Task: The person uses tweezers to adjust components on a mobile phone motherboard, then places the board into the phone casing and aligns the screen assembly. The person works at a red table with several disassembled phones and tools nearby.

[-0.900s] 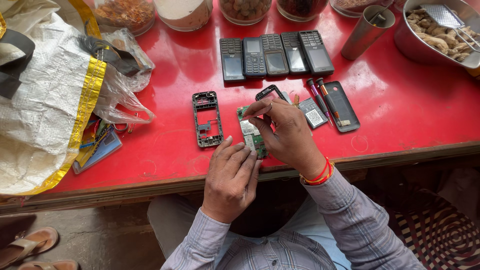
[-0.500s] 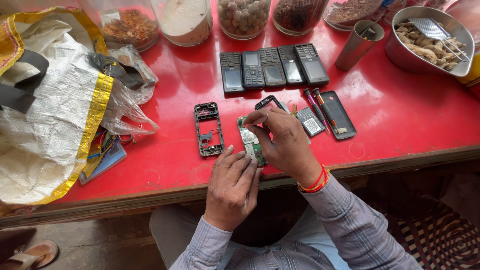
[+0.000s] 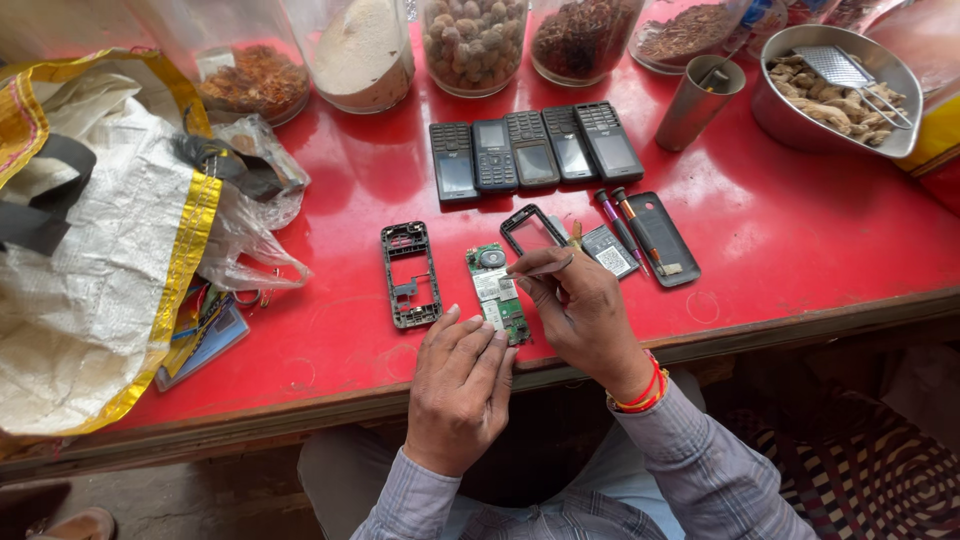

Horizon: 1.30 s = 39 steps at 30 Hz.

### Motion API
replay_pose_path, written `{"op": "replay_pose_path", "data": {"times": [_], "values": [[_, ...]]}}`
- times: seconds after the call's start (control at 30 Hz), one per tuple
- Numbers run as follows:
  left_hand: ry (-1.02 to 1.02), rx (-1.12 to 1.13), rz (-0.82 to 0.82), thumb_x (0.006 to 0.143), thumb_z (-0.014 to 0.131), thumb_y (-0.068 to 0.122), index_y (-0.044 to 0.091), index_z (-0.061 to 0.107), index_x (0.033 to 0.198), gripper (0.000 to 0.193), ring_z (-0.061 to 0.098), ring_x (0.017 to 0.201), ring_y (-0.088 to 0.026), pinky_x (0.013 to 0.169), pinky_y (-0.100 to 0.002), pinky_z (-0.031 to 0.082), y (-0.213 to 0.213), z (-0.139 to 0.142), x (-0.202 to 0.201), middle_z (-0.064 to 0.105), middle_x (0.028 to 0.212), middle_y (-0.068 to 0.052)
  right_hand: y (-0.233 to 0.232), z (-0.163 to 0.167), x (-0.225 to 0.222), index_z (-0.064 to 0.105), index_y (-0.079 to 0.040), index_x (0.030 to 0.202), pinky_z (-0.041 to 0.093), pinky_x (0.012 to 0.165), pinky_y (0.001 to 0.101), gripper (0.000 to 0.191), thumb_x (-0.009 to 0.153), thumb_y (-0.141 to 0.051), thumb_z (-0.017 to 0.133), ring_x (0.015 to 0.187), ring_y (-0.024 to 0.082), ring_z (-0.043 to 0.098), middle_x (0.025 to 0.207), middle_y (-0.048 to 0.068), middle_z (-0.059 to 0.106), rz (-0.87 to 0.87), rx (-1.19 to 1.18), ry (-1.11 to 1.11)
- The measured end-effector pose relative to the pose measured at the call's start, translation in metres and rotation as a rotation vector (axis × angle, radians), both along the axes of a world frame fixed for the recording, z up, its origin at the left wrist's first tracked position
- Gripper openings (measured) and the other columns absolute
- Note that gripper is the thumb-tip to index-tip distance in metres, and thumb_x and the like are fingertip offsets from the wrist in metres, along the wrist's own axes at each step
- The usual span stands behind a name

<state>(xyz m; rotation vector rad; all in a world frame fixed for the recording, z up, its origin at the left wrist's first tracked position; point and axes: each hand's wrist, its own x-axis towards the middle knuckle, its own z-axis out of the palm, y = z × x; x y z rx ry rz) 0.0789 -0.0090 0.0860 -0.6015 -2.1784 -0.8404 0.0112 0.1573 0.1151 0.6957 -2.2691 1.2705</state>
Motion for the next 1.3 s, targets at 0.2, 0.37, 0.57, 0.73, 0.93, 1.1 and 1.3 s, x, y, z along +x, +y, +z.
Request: {"op": "replay_pose_path", "data": {"times": [0.2, 0.37, 0.57, 0.73, 0.93, 1.1, 1.3], "values": [[0.0, 0.009, 0.002, 0.087, 0.079, 0.004, -0.003, 0.075, 0.104, 0.019, 0.068, 0.108, -0.03, 0.109, -0.054, 0.051, 0.098, 0.014, 0.0, 0.071, 0.103, -0.013, 0.098, 0.01, 0.014, 0.065, -0.004, 0.111, 0.045, 0.061, 0.0258, 0.013, 0.099, 0.0, 0.068, 0.07, 0.011, 0.059, 0.097, 0.005, 0.072, 0.005, -0.107, 0.049], [-0.01, 0.0, 0.007, 0.086, 0.079, 0.004, -0.004, 0.075, 0.105, 0.021, 0.067, 0.108, -0.03, 0.108, -0.054, 0.05, 0.117, 0.023, -0.024, 0.071, 0.104, -0.014, 0.127, 0.011, -0.007, 0.062, -0.004, 0.117, 0.048, 0.065, 0.0258, 0.017, 0.101, 0.0, 0.066, 0.073, 0.01, 0.058, 0.094, 0.005, 0.069, -0.002, -0.118, -0.018], [-0.011, -0.005, 0.014, 0.086, 0.079, 0.005, -0.003, 0.075, 0.105, 0.021, 0.067, 0.109, -0.03, 0.109, -0.054, 0.051, 0.156, 0.038, 0.002, 0.072, 0.104, -0.013, 0.164, 0.029, 0.021, 0.052, 0.0, 0.142, 0.05, 0.068, 0.025, 0.04, 0.103, 0.001, 0.058, 0.077, 0.01, 0.057, 0.096, 0.004, 0.065, 0.095, -0.197, -0.143], [-0.015, -0.002, 0.008, 0.086, 0.079, 0.005, -0.002, 0.075, 0.105, 0.021, 0.068, 0.109, -0.029, 0.109, -0.054, 0.051, 0.173, 0.037, 0.007, 0.072, 0.104, -0.013, 0.18, 0.031, 0.025, 0.041, 0.001, 0.157, 0.05, 0.075, 0.026, 0.056, 0.104, 0.002, 0.057, 0.079, 0.011, 0.055, 0.092, 0.003, 0.057, 0.075, -0.122, -0.092], [-0.026, -0.021, 0.011, 0.087, 0.079, 0.006, -0.002, 0.076, 0.106, 0.021, 0.068, 0.11, -0.029, 0.109, -0.054, 0.05, 0.185, 0.035, 0.015, 0.072, 0.104, -0.013, 0.191, 0.032, 0.032, 0.045, 0.001, 0.153, 0.051, 0.07, 0.0273, 0.058, 0.099, 0.0, 0.066, 0.076, 0.012, 0.056, 0.089, 0.005, 0.057, 0.002, -0.038, -0.024], [-0.028, -0.02, 0.005, 0.087, 0.079, 0.006, -0.002, 0.075, 0.107, 0.022, 0.068, 0.11, -0.029, 0.11, -0.054, 0.05, 0.197, 0.036, 0.036, 0.072, 0.105, -0.013, 0.203, 0.033, 0.054, 0.066, -0.004, 0.122, 0.05, 0.066, 0.027, 0.026, 0.097, 0.002, 0.069, 0.075, 0.012, 0.06, 0.088, 0.004, 0.066, -0.091, -0.015, 0.041], [-0.022, -0.017, 0.008, 0.087, 0.079, 0.005, -0.003, 0.075, 0.107, 0.022, 0.068, 0.109, -0.029, 0.11, -0.054, 0.05, 0.198, 0.038, 0.049, 0.072, 0.105, -0.013, 0.204, 0.029, 0.068, 0.067, -0.002, 0.112, 0.052, 0.064, 0.0247, 0.014, 0.098, 0.002, 0.068, 0.074, 0.01, 0.064, 0.092, 0.005, 0.069, -0.13, -0.107, -0.015]]}}
